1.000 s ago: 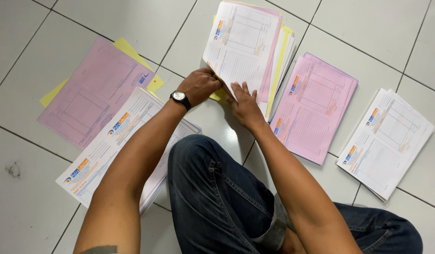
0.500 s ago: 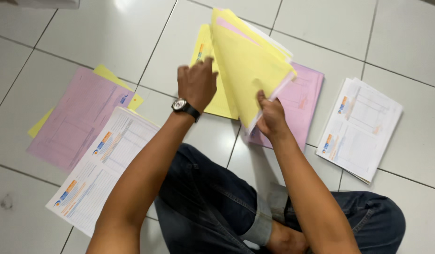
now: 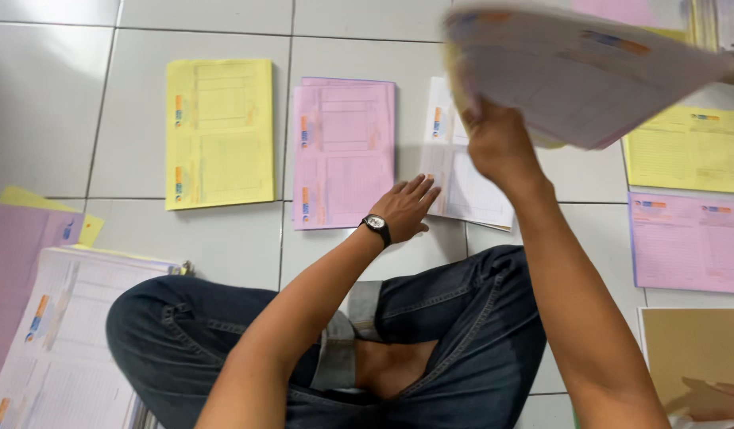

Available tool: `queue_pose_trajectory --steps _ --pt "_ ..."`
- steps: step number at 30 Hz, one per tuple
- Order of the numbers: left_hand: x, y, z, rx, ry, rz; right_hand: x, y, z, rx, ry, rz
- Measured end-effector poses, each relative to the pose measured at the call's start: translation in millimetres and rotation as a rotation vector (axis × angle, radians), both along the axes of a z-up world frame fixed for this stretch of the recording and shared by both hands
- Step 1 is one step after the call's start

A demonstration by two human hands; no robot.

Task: The person sits on the floor and sorts through stacks of yellow, pink, and white papers. They pick up sheets, flip through them, and place them into separate piles. The person also aligns the edges of the stacks to keep them organized.

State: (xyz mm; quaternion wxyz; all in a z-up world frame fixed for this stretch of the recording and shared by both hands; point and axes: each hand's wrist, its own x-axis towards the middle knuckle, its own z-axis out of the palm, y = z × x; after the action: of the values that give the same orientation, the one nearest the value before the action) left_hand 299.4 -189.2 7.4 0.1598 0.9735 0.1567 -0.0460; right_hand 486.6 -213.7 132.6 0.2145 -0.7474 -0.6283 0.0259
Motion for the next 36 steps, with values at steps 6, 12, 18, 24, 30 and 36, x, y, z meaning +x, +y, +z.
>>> queue_pose_trajectory --steps 6,12,18,24,30,36 --pt "11.6 -7.4 -69.1 0.339 -0.296 -0.105 31.0 -67.8 -121.6 -0.56 -0.136 0.145" --pt "31.6 5.6 -88.9 0.431 -0.472 -0.112 29.8 -84.9 -124.2 -0.385 0.247 0.063" --pt "44.9 12.4 -71.5 -0.009 -0.355 0.106 30.6 -87.4 -147.7 -0.55 0.305 0.078" --pt "55.4 11.0 -37.7 -0.438 -0.347 0.333 14.2 -81.8 -108.2 -0.668 0.381 0.001" --pt "61.3 19.9 -22.8 0.033 -0.354 -0.007 55.8 -82.4 -196.0 -0.541 0.383 -0.072" --pt "-53.4 79.8 5.1 0.108 -0.189 0.069 32.0 -90.8 -155.4 -0.409 0.479 -0.172"
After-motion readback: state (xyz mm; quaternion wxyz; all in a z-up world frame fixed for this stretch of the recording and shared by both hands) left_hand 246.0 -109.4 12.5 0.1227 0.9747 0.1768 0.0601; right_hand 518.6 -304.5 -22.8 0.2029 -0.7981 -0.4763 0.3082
